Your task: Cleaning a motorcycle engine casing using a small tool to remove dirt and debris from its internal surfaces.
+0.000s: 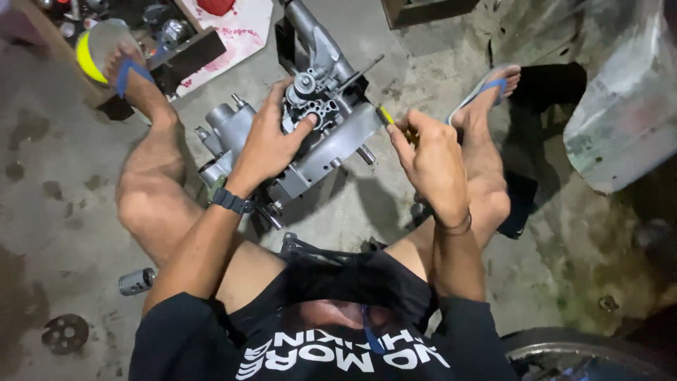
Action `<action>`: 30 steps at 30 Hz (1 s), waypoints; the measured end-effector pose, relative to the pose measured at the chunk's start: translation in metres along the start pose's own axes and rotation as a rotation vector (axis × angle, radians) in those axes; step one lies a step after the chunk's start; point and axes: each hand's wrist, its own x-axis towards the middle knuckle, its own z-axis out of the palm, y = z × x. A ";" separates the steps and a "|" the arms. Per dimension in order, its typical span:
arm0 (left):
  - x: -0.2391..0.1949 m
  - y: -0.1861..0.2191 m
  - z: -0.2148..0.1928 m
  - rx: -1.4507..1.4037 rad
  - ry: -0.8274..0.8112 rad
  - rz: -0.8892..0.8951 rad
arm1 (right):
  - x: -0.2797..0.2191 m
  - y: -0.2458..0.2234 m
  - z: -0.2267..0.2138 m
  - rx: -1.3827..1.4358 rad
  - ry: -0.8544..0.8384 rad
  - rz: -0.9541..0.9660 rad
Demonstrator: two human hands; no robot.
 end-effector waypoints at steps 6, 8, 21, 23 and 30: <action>0.000 0.005 0.000 -0.004 -0.003 -0.015 | -0.025 -0.034 0.000 -0.010 -0.152 -0.070; -0.001 0.004 0.001 -0.006 -0.003 -0.009 | -0.011 -0.014 0.000 -0.055 -0.089 -0.029; 0.000 0.001 0.003 0.125 0.029 0.078 | -0.007 -0.019 -0.006 0.007 0.072 -0.104; 0.001 0.001 0.004 0.130 0.027 0.078 | -0.025 -0.040 -0.005 0.044 0.009 -0.189; -0.001 0.002 0.003 0.109 0.010 0.080 | -0.003 -0.022 -0.006 0.078 0.110 -0.183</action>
